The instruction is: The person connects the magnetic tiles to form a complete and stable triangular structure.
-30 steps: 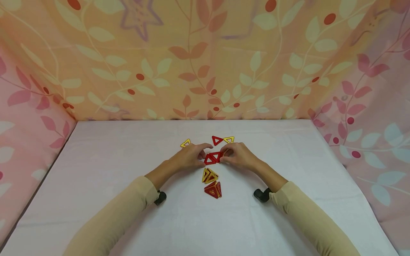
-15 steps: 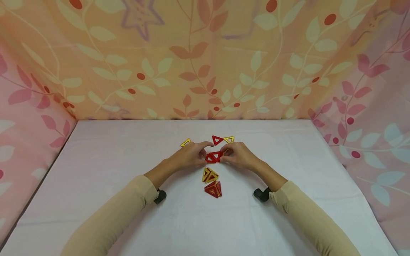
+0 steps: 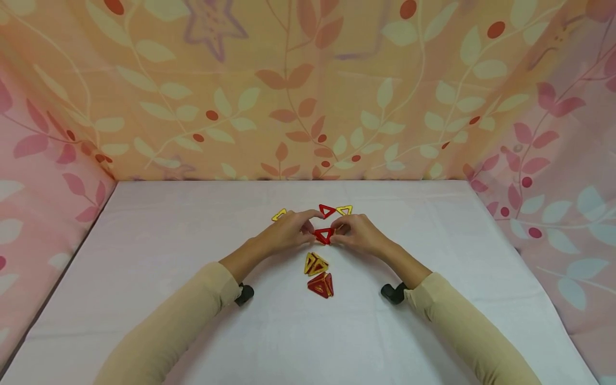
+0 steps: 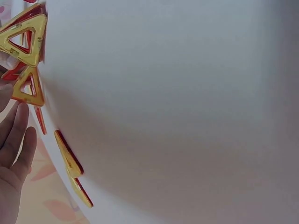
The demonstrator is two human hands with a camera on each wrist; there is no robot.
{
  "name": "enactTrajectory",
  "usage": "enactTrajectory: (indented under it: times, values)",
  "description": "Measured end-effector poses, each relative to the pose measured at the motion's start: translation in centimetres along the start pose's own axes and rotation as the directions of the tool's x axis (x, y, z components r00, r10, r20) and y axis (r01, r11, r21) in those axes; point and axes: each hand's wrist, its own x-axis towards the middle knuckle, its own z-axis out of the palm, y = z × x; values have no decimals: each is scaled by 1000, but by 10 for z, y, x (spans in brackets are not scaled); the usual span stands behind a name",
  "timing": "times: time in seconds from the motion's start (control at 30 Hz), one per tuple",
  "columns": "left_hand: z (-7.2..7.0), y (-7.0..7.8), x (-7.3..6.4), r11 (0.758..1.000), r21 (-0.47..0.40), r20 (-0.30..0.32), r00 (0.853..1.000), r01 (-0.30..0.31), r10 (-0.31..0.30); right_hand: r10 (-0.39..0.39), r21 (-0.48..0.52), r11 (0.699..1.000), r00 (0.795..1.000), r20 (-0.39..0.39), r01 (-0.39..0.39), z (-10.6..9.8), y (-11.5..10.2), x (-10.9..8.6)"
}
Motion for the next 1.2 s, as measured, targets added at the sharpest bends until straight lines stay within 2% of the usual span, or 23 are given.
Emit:
enactTrajectory:
  times: [0.23, 0.57, 0.87, 1.2]
  values:
    - [3, 2, 7, 998, -60, -11, 999, 30, -30, -2, -1, 1000, 1000, -1, 2, 1, -1, 1]
    - [8, 4, 15, 997, -58, -27, 998, 55, -57, -21, -20, 1000, 1000, -5, 21, 3, 1, 3]
    - [10, 5, 18, 997, -64, -41, 998, 53, -56, -46, -14, 999, 999, -13, 46, 3, 3, 4]
    - [11, 6, 20, 996, -63, -36, 997, 68, -70, -29, -10, 1000, 1000, -8, 29, 3, 1, 5]
